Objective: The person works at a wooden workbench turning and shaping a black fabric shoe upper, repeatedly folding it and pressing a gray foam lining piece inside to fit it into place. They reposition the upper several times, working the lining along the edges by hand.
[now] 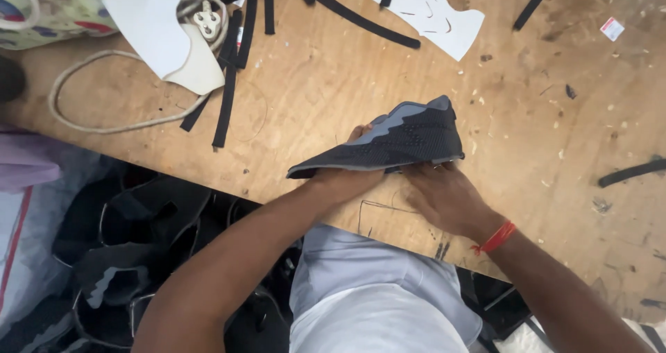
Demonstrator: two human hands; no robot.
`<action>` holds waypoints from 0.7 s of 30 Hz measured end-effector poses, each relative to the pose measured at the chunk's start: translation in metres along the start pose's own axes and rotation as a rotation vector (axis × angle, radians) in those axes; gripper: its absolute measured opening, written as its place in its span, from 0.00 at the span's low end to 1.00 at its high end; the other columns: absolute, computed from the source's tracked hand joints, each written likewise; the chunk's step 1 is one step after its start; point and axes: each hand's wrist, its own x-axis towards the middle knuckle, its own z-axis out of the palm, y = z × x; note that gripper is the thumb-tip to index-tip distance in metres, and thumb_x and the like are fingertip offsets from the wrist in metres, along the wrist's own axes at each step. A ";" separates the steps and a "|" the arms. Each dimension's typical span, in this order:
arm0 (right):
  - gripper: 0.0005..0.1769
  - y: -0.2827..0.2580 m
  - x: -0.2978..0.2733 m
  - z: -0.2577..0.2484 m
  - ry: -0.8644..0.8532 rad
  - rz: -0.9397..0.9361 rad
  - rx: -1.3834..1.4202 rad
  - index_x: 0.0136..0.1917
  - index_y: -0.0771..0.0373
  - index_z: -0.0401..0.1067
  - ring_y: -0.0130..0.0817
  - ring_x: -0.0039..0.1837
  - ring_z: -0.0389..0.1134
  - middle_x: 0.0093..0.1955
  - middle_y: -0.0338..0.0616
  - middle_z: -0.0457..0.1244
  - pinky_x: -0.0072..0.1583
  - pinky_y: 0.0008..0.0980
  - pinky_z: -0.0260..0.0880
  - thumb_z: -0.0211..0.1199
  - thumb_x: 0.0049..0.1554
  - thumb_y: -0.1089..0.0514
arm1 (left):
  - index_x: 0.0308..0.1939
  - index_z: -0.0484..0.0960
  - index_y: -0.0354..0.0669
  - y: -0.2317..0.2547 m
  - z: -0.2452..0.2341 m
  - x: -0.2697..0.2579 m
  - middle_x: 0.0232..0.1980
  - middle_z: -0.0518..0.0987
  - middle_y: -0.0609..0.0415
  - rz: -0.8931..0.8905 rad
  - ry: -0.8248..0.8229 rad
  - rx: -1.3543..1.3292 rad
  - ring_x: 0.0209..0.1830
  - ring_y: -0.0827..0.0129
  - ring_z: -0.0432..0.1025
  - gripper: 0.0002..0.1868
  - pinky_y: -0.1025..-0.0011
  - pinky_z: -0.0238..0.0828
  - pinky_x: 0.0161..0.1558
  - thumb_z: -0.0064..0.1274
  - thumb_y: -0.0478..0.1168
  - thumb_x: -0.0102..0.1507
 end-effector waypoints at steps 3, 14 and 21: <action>0.40 -0.022 0.017 0.003 0.037 0.026 -0.127 0.72 0.71 0.63 0.57 0.74 0.57 0.70 0.62 0.60 0.75 0.55 0.50 0.53 0.60 0.37 | 0.60 0.74 0.31 -0.001 -0.007 0.003 0.63 0.74 0.33 0.045 0.013 0.043 0.66 0.47 0.68 0.21 0.57 0.57 0.71 0.38 0.38 0.66; 0.43 -0.016 0.032 -0.013 0.130 0.094 -0.232 0.78 0.69 0.57 0.58 0.78 0.53 0.78 0.59 0.55 0.77 0.51 0.49 0.50 0.63 0.34 | 0.62 0.76 0.26 0.023 -0.031 0.004 0.64 0.75 0.34 0.177 0.050 0.631 0.67 0.43 0.67 0.28 0.46 0.56 0.71 0.45 0.40 0.61; 0.15 -0.004 0.045 0.009 0.145 0.395 0.030 0.55 0.62 0.77 0.57 0.62 0.65 0.59 0.57 0.66 0.62 0.52 0.67 0.54 0.59 0.57 | 0.60 0.77 0.26 0.053 -0.022 -0.021 0.59 0.78 0.27 0.143 0.005 0.581 0.62 0.40 0.72 0.26 0.42 0.60 0.69 0.46 0.41 0.63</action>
